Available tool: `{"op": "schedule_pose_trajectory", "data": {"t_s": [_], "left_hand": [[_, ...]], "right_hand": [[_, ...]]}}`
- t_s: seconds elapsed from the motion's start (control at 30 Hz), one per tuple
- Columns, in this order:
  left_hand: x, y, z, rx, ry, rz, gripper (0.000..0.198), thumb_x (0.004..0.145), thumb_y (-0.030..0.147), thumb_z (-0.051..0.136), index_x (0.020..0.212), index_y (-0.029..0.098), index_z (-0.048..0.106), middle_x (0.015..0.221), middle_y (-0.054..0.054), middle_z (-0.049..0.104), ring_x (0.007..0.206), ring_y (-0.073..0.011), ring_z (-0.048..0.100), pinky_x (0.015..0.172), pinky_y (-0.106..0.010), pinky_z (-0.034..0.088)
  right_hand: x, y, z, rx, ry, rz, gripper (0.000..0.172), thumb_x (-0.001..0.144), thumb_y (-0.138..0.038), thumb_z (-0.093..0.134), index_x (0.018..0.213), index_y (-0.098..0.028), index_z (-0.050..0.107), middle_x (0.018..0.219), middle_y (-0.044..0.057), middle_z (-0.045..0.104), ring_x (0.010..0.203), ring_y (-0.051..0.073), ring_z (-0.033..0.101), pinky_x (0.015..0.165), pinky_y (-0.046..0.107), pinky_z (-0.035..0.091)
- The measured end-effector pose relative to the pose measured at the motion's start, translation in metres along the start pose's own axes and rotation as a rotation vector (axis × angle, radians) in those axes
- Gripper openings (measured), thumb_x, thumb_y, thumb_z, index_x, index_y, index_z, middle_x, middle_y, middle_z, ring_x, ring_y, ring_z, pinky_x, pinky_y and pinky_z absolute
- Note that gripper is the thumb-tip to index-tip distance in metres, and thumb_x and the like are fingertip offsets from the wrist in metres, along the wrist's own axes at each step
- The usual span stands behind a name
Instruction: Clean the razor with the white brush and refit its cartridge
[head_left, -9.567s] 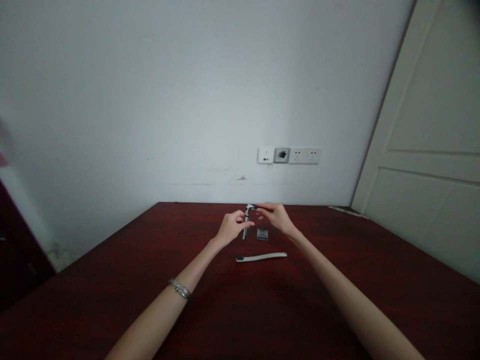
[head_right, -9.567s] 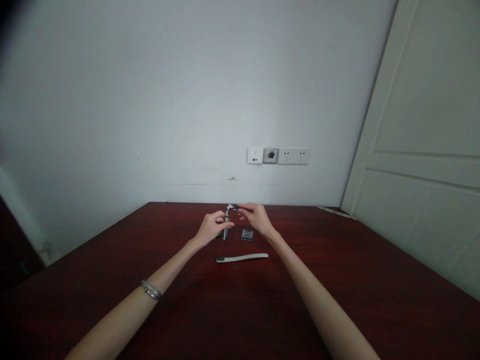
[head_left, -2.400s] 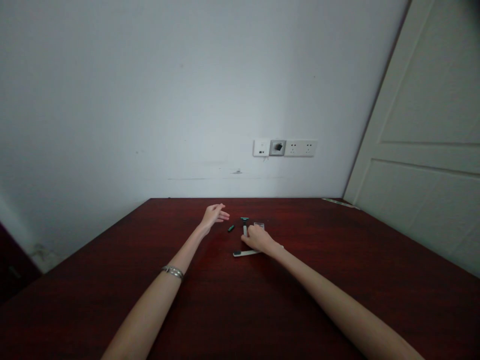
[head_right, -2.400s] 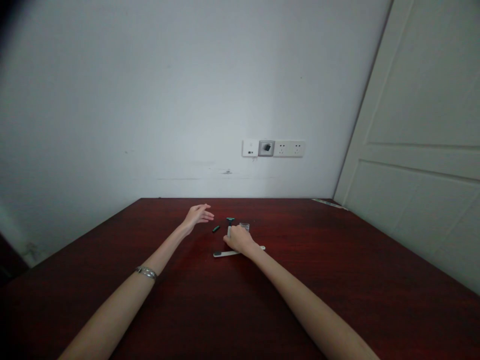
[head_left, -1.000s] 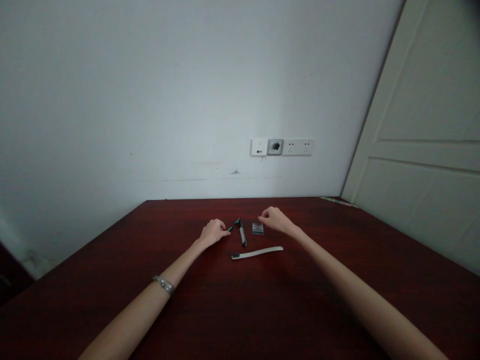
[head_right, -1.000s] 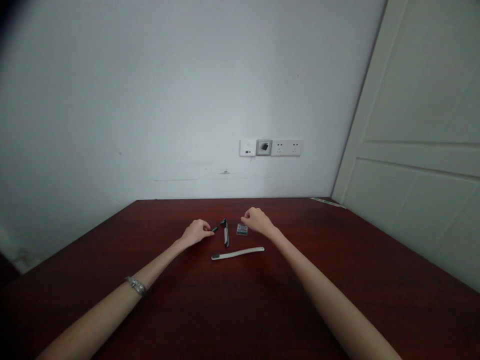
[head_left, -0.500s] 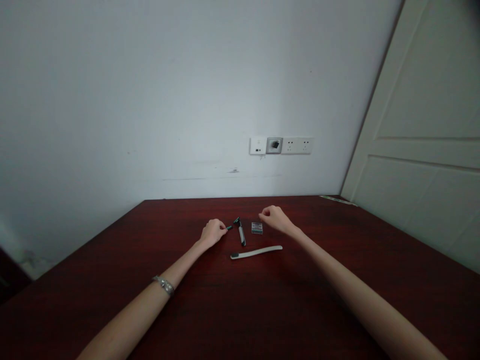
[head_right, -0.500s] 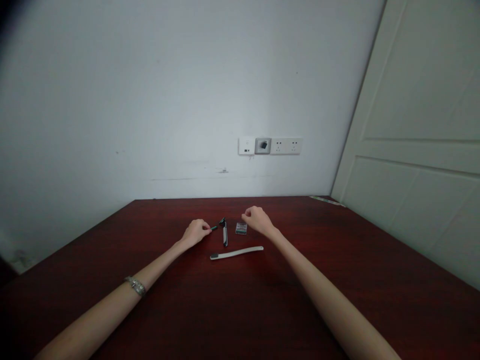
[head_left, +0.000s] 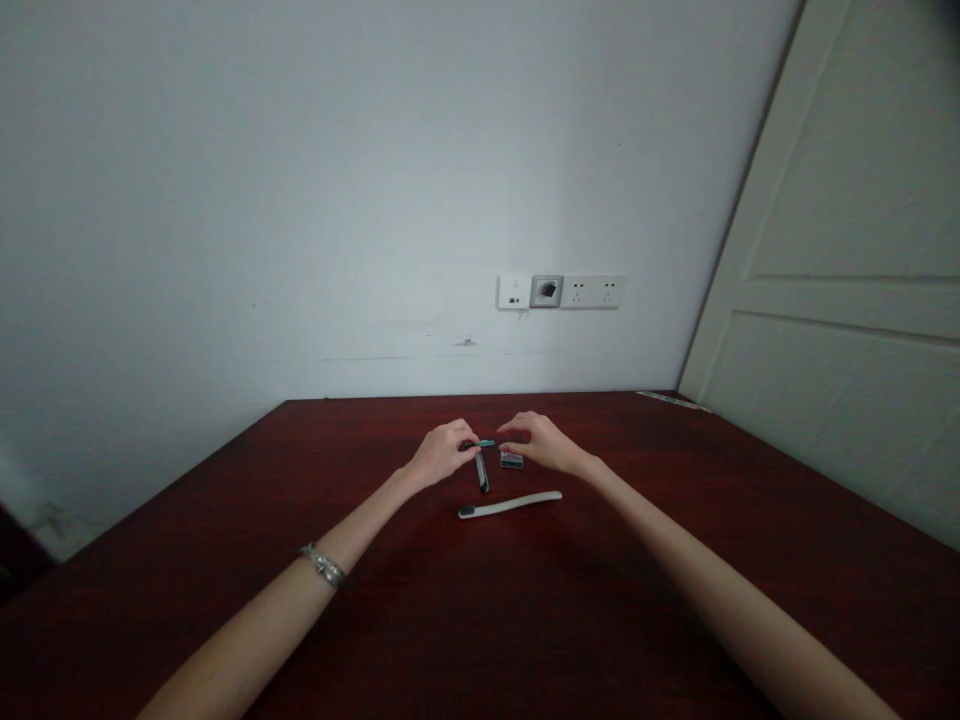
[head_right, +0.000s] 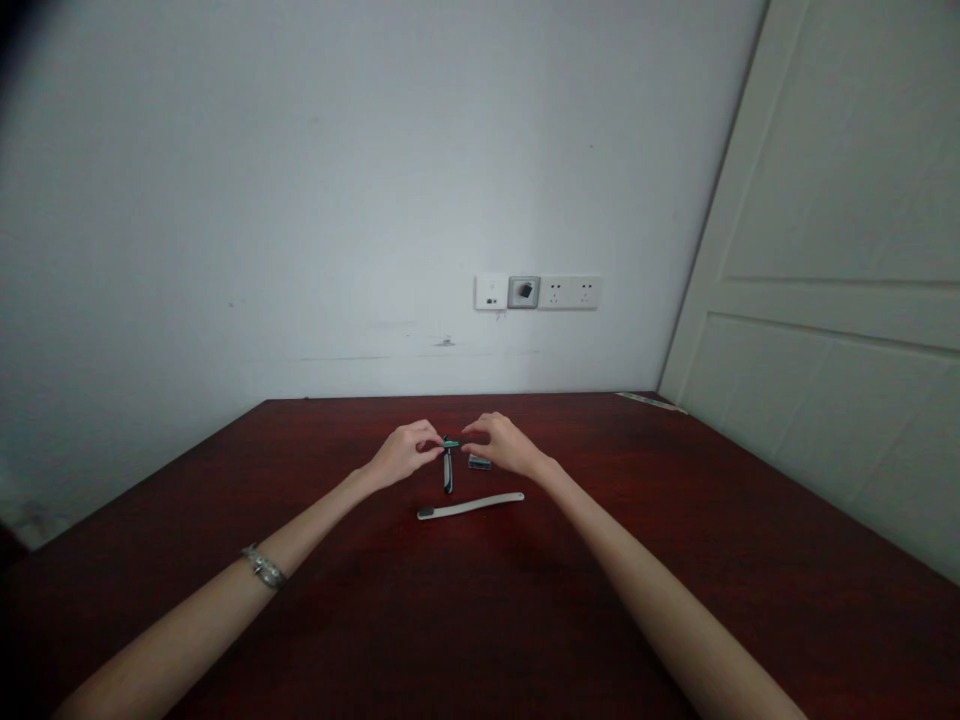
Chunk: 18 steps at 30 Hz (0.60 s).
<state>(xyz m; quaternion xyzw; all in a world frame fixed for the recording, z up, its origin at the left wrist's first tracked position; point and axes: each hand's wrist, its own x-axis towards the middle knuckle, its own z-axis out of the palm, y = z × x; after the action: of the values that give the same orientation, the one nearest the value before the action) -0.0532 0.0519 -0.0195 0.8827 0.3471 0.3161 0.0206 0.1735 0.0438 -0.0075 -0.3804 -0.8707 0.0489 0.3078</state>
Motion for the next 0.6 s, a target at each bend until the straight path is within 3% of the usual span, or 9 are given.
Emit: {"op": "schedule_pose_trajectory", "data": {"t_s": [0.27,0.6], "left_hand": [[0.006,0.012,0.009,0.022,0.009,0.101,0.013,0.082,0.023,0.056,0.083,0.016,0.067,0.086,-0.004,0.06,0.07,-0.0111,0.055,0.063,-0.022,0.041],[0.01,0.011,0.014,-0.024,0.045,0.081,0.016,0.082,0.025,0.056,0.091,0.017,0.066,0.089,-0.003,0.06,0.071,-0.0107,0.055,0.065,-0.022,0.042]], "right_hand": [[-0.007,0.001,-0.003,-0.002,-0.024,-0.05,0.018,0.078,-0.03,0.063,0.09,-0.019,0.069,0.086,0.006,0.064,0.087,0.018,0.055,0.079,0.03,0.042],[-0.008,0.009,-0.001,-0.009,0.026,-0.041,0.018,0.081,-0.033,0.06,0.087,-0.02,0.071,0.085,0.005,0.065,0.085,0.018,0.055,0.077,0.03,0.042]]}}
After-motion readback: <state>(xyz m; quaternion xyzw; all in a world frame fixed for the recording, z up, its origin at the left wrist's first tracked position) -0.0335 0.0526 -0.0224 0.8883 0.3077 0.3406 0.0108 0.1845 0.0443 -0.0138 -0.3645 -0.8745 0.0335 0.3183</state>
